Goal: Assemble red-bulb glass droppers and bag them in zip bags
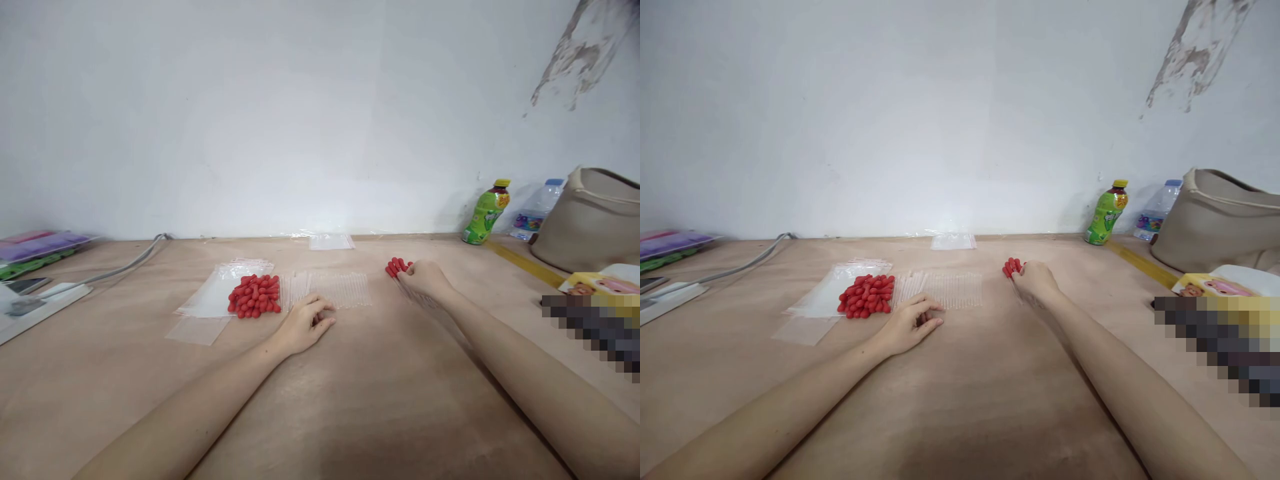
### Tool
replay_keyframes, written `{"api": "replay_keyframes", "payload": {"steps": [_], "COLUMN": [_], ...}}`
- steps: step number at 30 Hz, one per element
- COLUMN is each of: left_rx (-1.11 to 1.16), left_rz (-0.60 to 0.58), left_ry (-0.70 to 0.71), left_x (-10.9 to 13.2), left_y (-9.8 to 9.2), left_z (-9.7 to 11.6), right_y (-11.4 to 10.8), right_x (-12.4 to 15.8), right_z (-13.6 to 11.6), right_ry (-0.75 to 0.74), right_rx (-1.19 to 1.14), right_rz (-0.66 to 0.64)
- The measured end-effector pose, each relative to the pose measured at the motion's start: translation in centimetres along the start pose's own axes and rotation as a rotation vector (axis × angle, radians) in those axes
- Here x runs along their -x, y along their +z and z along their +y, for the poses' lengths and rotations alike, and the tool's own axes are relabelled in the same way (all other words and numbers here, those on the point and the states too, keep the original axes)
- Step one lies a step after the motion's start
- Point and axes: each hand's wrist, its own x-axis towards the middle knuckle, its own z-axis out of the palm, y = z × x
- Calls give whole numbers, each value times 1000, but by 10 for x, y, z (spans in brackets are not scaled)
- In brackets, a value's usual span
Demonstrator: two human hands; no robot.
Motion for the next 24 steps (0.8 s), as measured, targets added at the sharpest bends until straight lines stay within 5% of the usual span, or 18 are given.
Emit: {"api": "replay_keyframes", "payload": {"steps": [8,12,16,24], "left_rx": [24,14,-17,-187], "left_rz": [-16,-21,-18,91], "left_ry": [7,5,6,-11], "left_x": [-1,-1,-1,1], "left_y": [-1,0,0,3], "left_z": [2,2,1,1], "right_y": [-9,-13,2,27], "right_x": [-2,11,24,13], "right_z": [4,-15,-47,-75], "right_ry": [19,9,-168,-56], "right_rx": [82,104,-96,-121], "right_rz": [-125,-25,10,-100]}}
